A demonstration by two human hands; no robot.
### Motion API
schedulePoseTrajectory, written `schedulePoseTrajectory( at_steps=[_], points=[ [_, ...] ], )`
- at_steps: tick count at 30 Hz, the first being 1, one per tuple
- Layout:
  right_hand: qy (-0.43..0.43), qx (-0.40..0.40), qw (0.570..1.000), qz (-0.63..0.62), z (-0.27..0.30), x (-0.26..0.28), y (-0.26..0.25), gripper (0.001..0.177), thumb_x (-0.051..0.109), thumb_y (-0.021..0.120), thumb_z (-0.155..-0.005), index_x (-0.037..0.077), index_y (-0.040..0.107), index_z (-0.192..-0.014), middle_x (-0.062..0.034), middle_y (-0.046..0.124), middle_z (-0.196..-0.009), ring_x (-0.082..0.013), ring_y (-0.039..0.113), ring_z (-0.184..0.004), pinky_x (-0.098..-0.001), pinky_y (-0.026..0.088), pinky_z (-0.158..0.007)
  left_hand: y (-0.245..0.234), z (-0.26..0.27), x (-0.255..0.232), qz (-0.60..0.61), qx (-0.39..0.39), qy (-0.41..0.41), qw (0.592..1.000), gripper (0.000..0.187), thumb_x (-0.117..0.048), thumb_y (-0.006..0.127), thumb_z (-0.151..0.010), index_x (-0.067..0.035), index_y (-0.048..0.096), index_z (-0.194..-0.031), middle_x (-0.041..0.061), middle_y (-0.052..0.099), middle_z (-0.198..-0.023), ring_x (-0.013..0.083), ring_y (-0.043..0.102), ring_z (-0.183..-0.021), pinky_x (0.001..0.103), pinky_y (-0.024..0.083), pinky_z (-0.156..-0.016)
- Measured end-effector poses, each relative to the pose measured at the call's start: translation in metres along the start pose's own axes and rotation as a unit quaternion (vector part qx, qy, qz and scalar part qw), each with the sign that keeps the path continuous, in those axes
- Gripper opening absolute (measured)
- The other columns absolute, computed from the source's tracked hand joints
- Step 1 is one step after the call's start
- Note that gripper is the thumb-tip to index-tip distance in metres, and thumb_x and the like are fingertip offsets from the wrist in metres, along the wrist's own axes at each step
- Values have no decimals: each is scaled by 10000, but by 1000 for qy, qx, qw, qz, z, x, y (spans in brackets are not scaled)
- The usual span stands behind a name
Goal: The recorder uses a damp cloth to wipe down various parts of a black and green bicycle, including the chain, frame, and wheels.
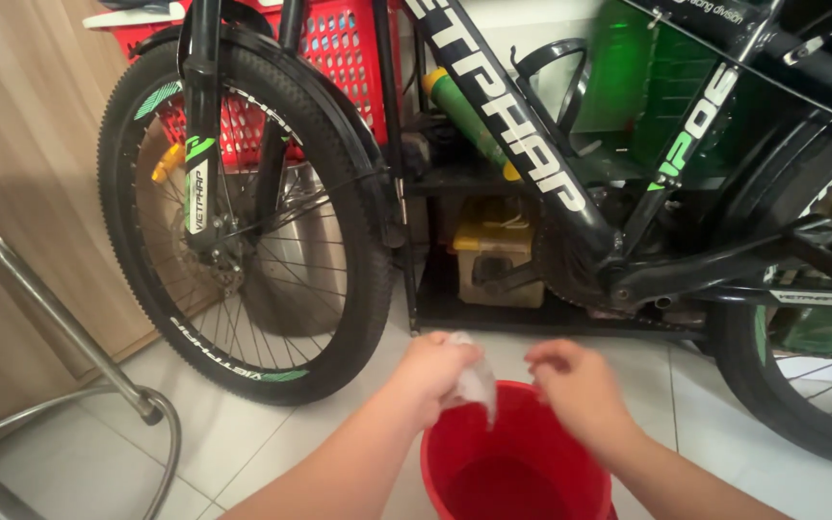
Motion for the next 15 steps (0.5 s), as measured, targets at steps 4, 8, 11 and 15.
schedulePoseTrajectory(
  at_steps=[4, 8, 11, 15],
  points=[
    [-49, -59, 996, -51, 26, 46, -20, 355, 221, 668, -893, 47, 744, -1193, -118, 764, -1032, -219, 697, -907, -353, 579, -741, 25, -1, -17, 61, 28, 13, 998, 288, -150, 655, -922, -20, 637, -1178, 155, 723, -1064, 302, 724, -917, 469, 618, -750],
    [-33, -20, 994, -102, 38, 62, -17, 373, 323, 705, -893, 123, 708, -1208, -60, 759, -1049, -185, 691, -937, -351, 569, -759, 61, -14, -27, 153, 72, -25, 985, 284, -191, 623, -956, -2, 626, -1168, 161, 690, -1092, 305, 689, -925, 496, 592, -775],
    [-62, -65, 993, -72, 33, 69, -36, 394, 355, 704, -879, 106, 738, -1183, -48, 768, -1024, -170, 676, -932, -334, 527, -773, 90, -22, -39, 132, 122, -10, 984, 272, -196, 632, -963, -36, 630, -1183, 127, 683, -1142, 261, 686, -960, 452, 581, -831],
    [-90, -85, 988, -96, 10, 62, -58, 416, 346, 715, -854, 58, 752, -1152, -65, 764, -998, -183, 681, -911, -335, 528, -780, 110, -27, -50, 103, 157, 8, 982, 282, -197, 628, -964, -49, 646, -1204, 110, 695, -1169, 226, 693, -980, 409, 576, -854]
  ],
)
Point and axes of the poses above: each hand's wrist, its own z-axis away from the middle knuckle, its own y-axis out of the palm, x = y × z, the point moved 10 cm from there along -z, towards the middle knuckle
